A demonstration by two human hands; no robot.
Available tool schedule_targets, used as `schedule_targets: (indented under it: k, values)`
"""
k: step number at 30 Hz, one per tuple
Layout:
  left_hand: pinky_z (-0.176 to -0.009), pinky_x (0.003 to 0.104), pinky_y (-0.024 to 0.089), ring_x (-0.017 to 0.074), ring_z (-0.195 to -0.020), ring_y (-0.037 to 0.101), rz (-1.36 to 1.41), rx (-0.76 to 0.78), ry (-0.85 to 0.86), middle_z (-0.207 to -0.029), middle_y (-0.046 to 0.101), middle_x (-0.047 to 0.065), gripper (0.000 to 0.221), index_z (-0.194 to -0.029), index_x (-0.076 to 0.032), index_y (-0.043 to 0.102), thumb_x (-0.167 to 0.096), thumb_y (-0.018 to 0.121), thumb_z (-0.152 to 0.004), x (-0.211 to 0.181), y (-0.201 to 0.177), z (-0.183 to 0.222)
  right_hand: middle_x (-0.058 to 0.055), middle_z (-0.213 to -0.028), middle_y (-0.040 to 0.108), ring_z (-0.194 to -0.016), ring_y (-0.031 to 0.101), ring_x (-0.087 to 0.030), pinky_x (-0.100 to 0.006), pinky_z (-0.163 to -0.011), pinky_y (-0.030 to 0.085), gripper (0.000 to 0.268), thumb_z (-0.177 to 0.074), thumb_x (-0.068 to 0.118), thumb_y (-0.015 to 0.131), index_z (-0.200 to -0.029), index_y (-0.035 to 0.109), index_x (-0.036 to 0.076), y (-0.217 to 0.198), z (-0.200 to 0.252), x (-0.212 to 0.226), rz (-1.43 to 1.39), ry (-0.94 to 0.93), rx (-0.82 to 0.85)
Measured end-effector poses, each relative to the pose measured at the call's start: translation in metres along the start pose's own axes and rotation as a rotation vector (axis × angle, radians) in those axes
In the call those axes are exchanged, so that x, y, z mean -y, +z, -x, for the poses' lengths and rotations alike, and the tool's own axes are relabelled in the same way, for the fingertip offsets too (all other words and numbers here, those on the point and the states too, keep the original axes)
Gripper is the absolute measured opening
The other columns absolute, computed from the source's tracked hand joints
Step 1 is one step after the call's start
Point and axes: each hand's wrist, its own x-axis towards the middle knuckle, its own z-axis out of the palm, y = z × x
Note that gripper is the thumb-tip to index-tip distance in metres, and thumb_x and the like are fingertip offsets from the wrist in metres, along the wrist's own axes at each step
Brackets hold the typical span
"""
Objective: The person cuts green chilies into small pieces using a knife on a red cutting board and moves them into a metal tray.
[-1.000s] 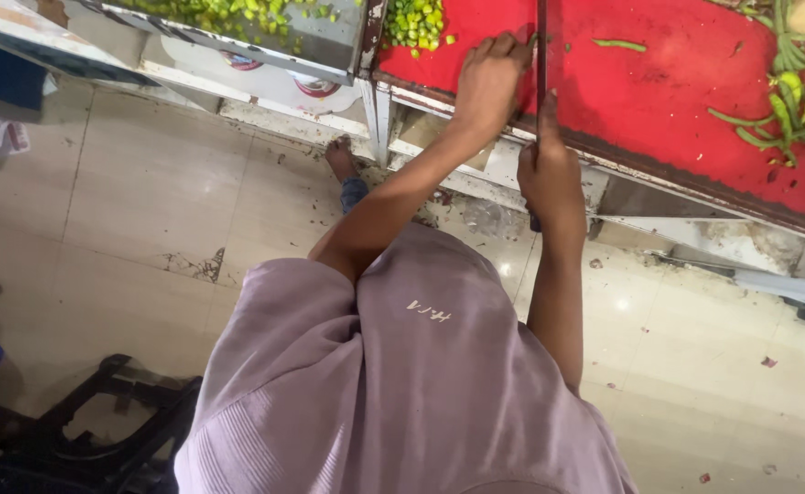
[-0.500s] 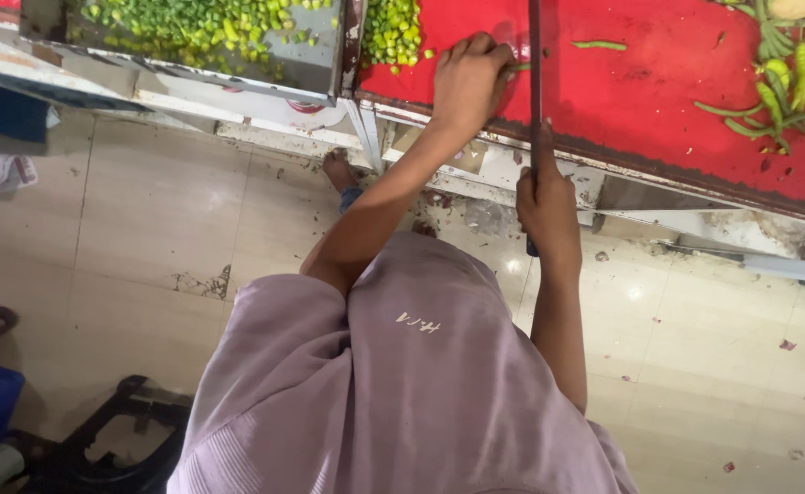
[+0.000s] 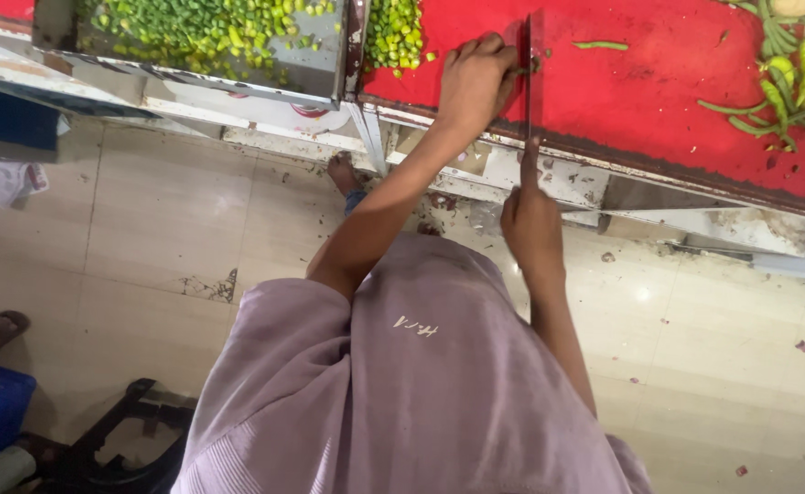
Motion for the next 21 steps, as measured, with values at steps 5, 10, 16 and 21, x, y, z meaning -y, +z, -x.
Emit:
schedule_targets:
  k: [5,10,16,21]
  values:
    - [-0.086,0.05,0.047,0.0325,-0.099,0.065,-0.02,0.016,0.021,-0.099,0.067,0.006,0.012,-0.091,-0.014,0.073,-0.016,0.077,-0.08,0.0,-0.002,-0.002,-0.026,-0.082,0.065,-0.069,0.067,-0.04,-0.051,-0.067,0.05,0.078,-0.1,0.0,0.052,-0.168,0.016,0.008,-0.004,-0.075,-0.026,-0.057,-0.037,-0.025]
    - [-0.084,0.05,0.047,0.0327,-0.098,0.065,0.001,0.021,0.007,-0.095,0.067,0.006,0.014,-0.09,-0.014,0.074,-0.015,0.076,-0.076,0.002,-0.002,-0.001,-0.027,-0.08,0.063,-0.068,0.066,-0.039,-0.049,-0.066,0.052,0.081,-0.097,-0.003,0.047,-0.17,0.014,0.011,-0.004,-0.052,-0.007,-0.121,-0.097,0.017]
    - [-0.089,0.049,0.047,0.0308,-0.099,0.066,-0.014,-0.005,0.033,-0.097,0.067,0.007,0.014,-0.097,-0.015,0.076,-0.015,0.074,-0.083,0.009,0.005,0.004,-0.026,-0.095,0.07,-0.066,0.066,-0.042,-0.053,-0.063,0.05,0.081,-0.095,-0.002,0.052,-0.166,0.015,0.012,-0.001,0.01,0.004,-0.022,0.004,0.001]
    - [-0.083,0.051,0.047,0.0355,-0.092,0.066,-0.047,-0.007,0.044,-0.092,0.069,0.011,0.012,-0.092,-0.018,0.079,-0.018,0.075,-0.08,0.01,-0.002,0.001,-0.027,-0.08,0.065,-0.071,0.066,-0.044,-0.056,-0.068,0.048,0.082,-0.097,0.0,0.054,-0.168,0.012,0.007,-0.001,-0.056,-0.006,0.032,-0.052,-0.016]
